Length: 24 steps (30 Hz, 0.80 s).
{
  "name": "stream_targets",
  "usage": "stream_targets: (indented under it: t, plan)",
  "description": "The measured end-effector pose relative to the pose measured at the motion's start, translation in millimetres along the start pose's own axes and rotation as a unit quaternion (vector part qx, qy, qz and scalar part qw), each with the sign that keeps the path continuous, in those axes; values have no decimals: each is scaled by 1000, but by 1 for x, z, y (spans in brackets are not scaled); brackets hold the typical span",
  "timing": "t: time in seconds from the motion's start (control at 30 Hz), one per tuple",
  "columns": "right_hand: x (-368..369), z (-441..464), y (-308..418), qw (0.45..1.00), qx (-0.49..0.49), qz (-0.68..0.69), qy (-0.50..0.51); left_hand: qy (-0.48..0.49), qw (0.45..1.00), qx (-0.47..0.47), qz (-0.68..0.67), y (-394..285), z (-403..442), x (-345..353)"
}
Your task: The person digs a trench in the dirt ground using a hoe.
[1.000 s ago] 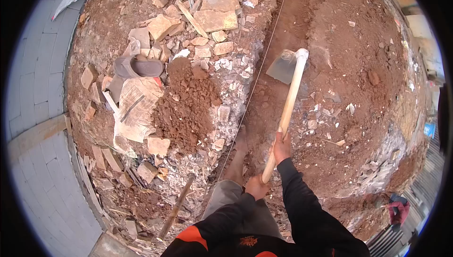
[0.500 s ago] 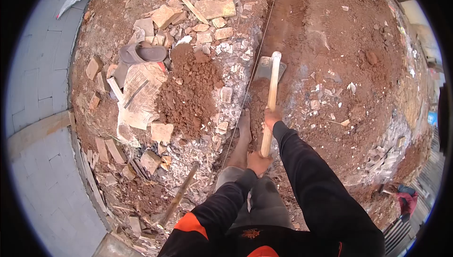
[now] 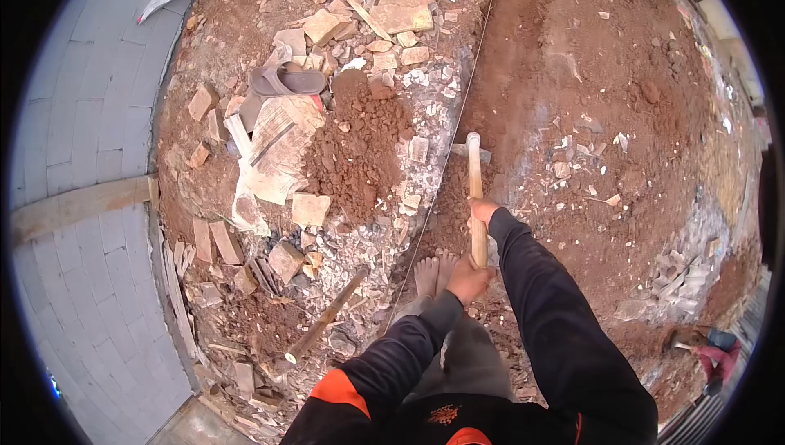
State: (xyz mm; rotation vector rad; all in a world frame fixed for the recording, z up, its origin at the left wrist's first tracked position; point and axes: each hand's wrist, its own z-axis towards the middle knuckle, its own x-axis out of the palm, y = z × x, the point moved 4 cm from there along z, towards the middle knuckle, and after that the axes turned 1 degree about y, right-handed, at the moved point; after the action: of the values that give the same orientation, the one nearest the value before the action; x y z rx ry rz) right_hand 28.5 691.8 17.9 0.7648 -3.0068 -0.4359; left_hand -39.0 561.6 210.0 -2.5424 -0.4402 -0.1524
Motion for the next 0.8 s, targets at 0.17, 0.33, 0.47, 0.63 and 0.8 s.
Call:
stream_targets:
  t: [0.17,0.33,0.47,0.63,0.8]
  plan:
    - [-17,-86,32,985,-44,143,90,99,994,-16,-35,-71,-37,7]
    - [-1,-163,29,929,-49,345,121,166,984,-70,0,-123,-118,-19]
    - [37,-178,26,895,-53,435,82,198,973,-118,27,-158,-213,-105]
    - [165,-262,11,839,-3,484,248,94,962,-168,195,-172,-390,-230]
    - [281,-382,-21,808,56,467,354,-32,825,-206,525,-135,-522,-303]
